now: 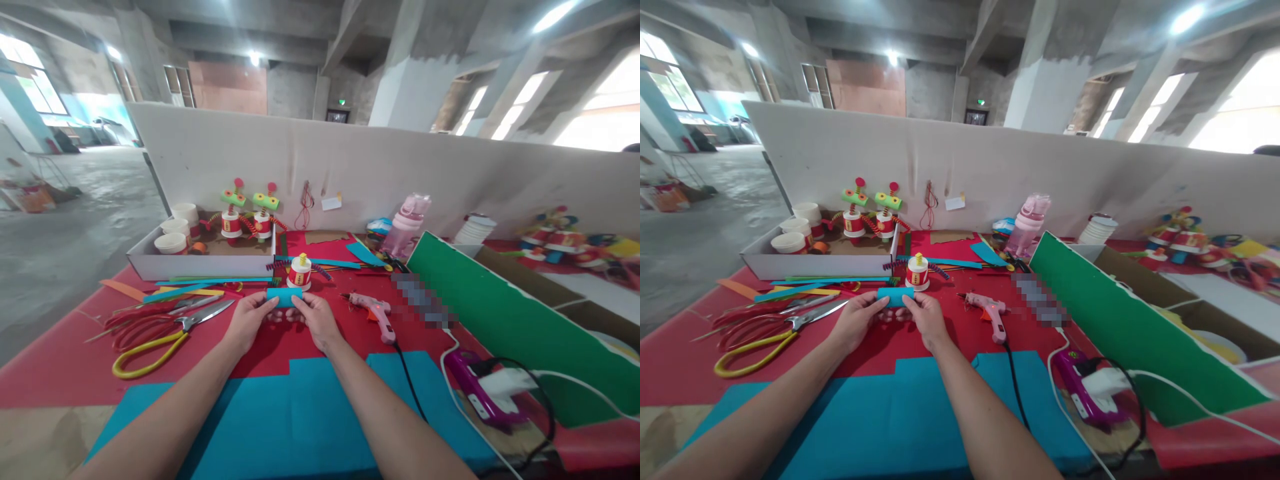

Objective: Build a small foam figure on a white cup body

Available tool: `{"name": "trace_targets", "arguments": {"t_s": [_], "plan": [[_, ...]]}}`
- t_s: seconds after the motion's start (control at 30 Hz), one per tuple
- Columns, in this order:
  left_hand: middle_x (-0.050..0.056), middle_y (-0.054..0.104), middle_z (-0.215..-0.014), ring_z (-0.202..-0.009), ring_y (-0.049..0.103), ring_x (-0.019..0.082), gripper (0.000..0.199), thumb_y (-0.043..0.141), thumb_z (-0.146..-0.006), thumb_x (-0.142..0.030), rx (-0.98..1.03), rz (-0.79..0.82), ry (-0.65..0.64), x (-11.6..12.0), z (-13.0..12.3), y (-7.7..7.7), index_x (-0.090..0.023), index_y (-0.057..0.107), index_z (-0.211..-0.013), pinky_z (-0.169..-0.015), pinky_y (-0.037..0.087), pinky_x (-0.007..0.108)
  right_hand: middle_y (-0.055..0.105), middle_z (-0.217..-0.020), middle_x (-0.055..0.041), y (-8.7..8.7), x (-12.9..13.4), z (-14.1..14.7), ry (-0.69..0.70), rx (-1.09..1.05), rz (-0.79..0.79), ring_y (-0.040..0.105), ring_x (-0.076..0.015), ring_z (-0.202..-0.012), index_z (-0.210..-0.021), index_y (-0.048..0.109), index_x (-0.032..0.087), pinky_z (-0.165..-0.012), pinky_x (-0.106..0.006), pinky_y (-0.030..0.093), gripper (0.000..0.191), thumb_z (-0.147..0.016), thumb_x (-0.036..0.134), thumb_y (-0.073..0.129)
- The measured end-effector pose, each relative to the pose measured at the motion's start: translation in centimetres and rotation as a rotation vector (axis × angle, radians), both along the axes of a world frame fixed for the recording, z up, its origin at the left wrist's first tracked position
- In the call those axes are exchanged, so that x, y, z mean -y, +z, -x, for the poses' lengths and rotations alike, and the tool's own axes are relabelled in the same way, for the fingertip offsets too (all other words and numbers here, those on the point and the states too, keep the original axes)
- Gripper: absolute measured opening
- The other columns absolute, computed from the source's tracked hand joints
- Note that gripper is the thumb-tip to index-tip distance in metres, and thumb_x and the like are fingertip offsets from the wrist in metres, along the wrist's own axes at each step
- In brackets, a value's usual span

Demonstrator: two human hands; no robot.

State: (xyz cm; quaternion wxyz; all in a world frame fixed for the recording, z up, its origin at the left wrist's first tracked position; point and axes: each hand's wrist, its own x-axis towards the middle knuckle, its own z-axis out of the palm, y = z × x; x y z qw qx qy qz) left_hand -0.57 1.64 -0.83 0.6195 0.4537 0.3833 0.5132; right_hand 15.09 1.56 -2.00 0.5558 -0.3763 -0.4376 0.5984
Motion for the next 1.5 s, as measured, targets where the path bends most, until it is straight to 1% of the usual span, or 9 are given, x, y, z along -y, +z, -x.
{"name": "trace_targets", "arguments": {"t_s": [0.3, 0.57, 0.73, 0.87, 0.93, 1.03, 1.13, 1.3, 1.5], "plan": [[0.002, 0.069, -0.071, -0.068, 0.066, 0.015, 0.031, 0.083, -0.063, -0.034, -0.018, -0.117, 0.077, -0.1, 0.3, 0.5, -0.015, 0.067, -0.081, -0.071, 0.052, 0.026, 0.070, -0.075, -0.0044, 0.1, -0.6, -0.9, -0.295, -0.129, -0.020, 0.054, -0.0092, -0.048, -0.080, 0.070, 0.018, -0.047, -0.023, 0.046, 0.043, -0.070, 0.060, 0.070], [0.001, 0.068, -0.069, -0.070, 0.064, 0.017, 0.023, 0.079, -0.066, -0.034, -0.205, -0.228, 0.109, -0.2, 0.5, 0.5, -0.017, 0.066, -0.075, -0.074, 0.049, 0.027, 0.063, -0.063, -0.0025, 0.9, -0.2, -1.0, -0.289, -0.030, -0.039, 0.054, -0.0118, -0.052, -0.078, 0.067, 0.018, -0.047, -0.023, 0.045, 0.050, -0.076, 0.068, 0.061], [0.000, 0.064, -0.066, -0.068, 0.058, 0.015, 0.021, 0.075, -0.072, -0.036, -0.278, -0.297, 0.069, -0.2, 0.8, 0.7, -0.016, 0.067, -0.072, -0.069, 0.045, 0.024, 0.052, -0.049, 0.0024, 0.9, 0.1, -0.9, -0.069, 0.008, -0.001, 0.047, -0.0092, -0.044, -0.067, 0.061, 0.017, -0.042, -0.020, 0.037, 0.050, -0.074, 0.067, 0.064], [0.001, 0.062, -0.070, -0.066, 0.054, 0.012, 0.024, 0.070, -0.079, -0.039, -0.184, -0.309, -0.004, -0.3, 1.6, 1.2, -0.015, 0.066, -0.078, -0.067, 0.044, 0.023, 0.051, -0.052, 0.0035, 0.6, -0.3, -1.5, -0.305, -0.066, 0.033, 0.038, -0.0055, -0.041, -0.063, 0.058, 0.017, -0.037, -0.019, 0.026, 0.049, -0.070, 0.065, 0.068], [0.000, 0.060, -0.073, -0.066, 0.053, 0.011, 0.025, 0.071, -0.078, -0.039, -0.072, -0.247, -0.041, -0.4, 1.9, 1.6, -0.016, 0.065, -0.086, -0.066, 0.044, 0.022, 0.056, -0.061, 0.0028, 0.7, -0.4, -1.7, -0.353, -0.094, 0.011, 0.042, -0.0054, -0.046, -0.069, 0.061, 0.017, -0.040, -0.018, 0.031, 0.045, -0.068, 0.061, 0.071], [-0.002, 0.056, -0.071, -0.061, 0.049, 0.009, 0.028, 0.073, -0.076, -0.038, 0.041, -0.132, -0.096, -0.1, 2.1, 2.0, -0.018, 0.060, -0.092, -0.058, 0.041, 0.020, 0.062, -0.077, -0.0004, 1.1, 0.1, -1.4, -0.105, -0.093, -0.039, 0.054, -0.0100, -0.062, -0.087, 0.067, 0.020, -0.053, -0.020, 0.043, 0.042, -0.072, 0.059, 0.069], [-0.004, 0.052, -0.064, -0.055, 0.046, 0.009, 0.029, 0.070, -0.079, -0.041, 0.014, -0.078, -0.143, 0.3, 1.9, 2.3, -0.020, 0.057, -0.095, -0.052, 0.037, 0.019, 0.059, -0.069, 0.0011, 1.5, 1.0, -0.6, 0.109, -0.006, -0.078, 0.052, -0.0110, -0.061, -0.102, 0.066, 0.022, -0.051, -0.020, 0.039, 0.040, -0.080, 0.055, 0.063], [-0.006, 0.048, -0.059, -0.051, 0.041, 0.009, 0.031, 0.067, -0.080, -0.043, -0.058, -0.100, -0.194, 0.2, 1.9, 1.9, -0.022, 0.054, -0.099, -0.048, 0.033, 0.019, 0.048, -0.054, 0.0076, 1.8, 1.9, -0.3, 0.244, 0.095, -0.078, 0.037, -0.0071, -0.044, -0.103, 0.060, 0.021, -0.040, -0.018, 0.025, 0.037, -0.082, 0.051, 0.064], [-0.006, 0.047, -0.061, -0.050, 0.039, 0.009, 0.032, 0.067, -0.079, -0.044, -0.122, -0.141, -0.266, 0.0, 1.7, 1.2, -0.021, 0.054, -0.098, -0.047, 0.031, 0.020, 0.048, -0.052, 0.0099, 1.5, 2.0, 0.0, 0.383, 0.120, -0.067, 0.037, -0.0049, -0.041, -0.089, 0.058, 0.019, -0.039, -0.017, 0.026, 0.035, -0.072, 0.044, 0.075]]}}
